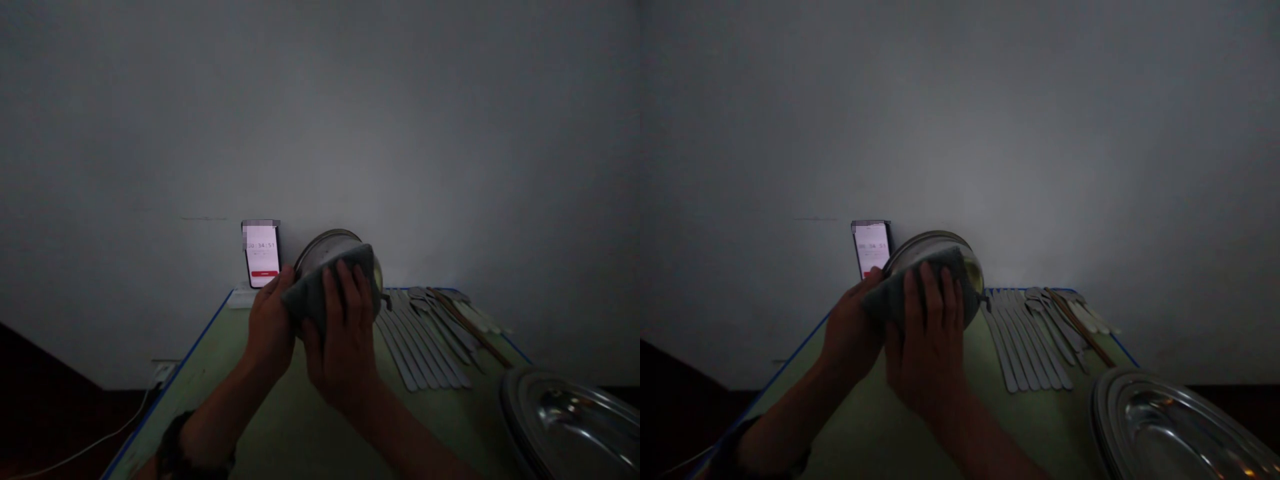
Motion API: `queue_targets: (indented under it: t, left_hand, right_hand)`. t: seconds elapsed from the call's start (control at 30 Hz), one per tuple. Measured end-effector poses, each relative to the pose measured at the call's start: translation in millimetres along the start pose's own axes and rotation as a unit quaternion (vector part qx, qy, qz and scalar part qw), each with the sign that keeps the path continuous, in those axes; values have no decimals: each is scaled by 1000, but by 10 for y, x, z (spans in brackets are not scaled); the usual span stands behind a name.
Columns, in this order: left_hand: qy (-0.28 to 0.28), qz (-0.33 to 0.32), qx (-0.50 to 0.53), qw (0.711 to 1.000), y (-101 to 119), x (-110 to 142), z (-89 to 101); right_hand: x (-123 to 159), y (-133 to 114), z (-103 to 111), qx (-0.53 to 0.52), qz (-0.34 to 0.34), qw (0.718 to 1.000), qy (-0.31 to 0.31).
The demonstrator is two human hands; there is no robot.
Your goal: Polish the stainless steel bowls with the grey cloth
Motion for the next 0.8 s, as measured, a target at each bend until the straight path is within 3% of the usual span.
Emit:
queue_targets:
  t: [0.1, 0.2, 0.3, 0.37, 0.43, 0.5, 0.6, 0.7, 0.8]
  left_hand:
    - [-3, 9, 0, 1000, 76, 44, -24]
    - [-24, 28, -2, 999, 69, 66, -45]
    - [-22, 36, 4, 999, 22, 38, -30]
    - [-7, 35, 43, 998, 33, 1, -9]
    - [-1, 49, 94, 994, 83, -39, 9]
    - [1, 71, 137, 988, 138, -81, 24]
    - [2, 96, 183, 978, 170, -137, 41]
    - [2, 102, 215, 971, 148, -172, 48]
    - [-2, 105, 234, 966, 119, -177, 44]
  right_hand:
    - [-44, 19, 60, 0, 39, 999, -15]
    - [-189, 197, 194, -26, 15, 999, 10]
    - [-300, 427, 276, -86, -64, 993, 55]
    - [-302, 552, 255, -150, -150, 974, 84]
    - [-248, 604, 178, -201, -228, 948, 93]
    - [-165, 555, 81, -222, -256, 936, 97]
    - [-42, 346, -30, -187, -186, 959, 102]
    - [31, 174, -77, -122, -97, 986, 62]
    - [28, 219, -60, -117, -88, 988, 46]
Point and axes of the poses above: each hand's wrist, its own x-axis away from the middle knuckle, its own z-axis out of the back of the hand, y = z × x, the point moved 1 cm from there along -x, towards the middle knuckle, and after that the axes turned 6 degrees about -x, right-handed, at the moved point
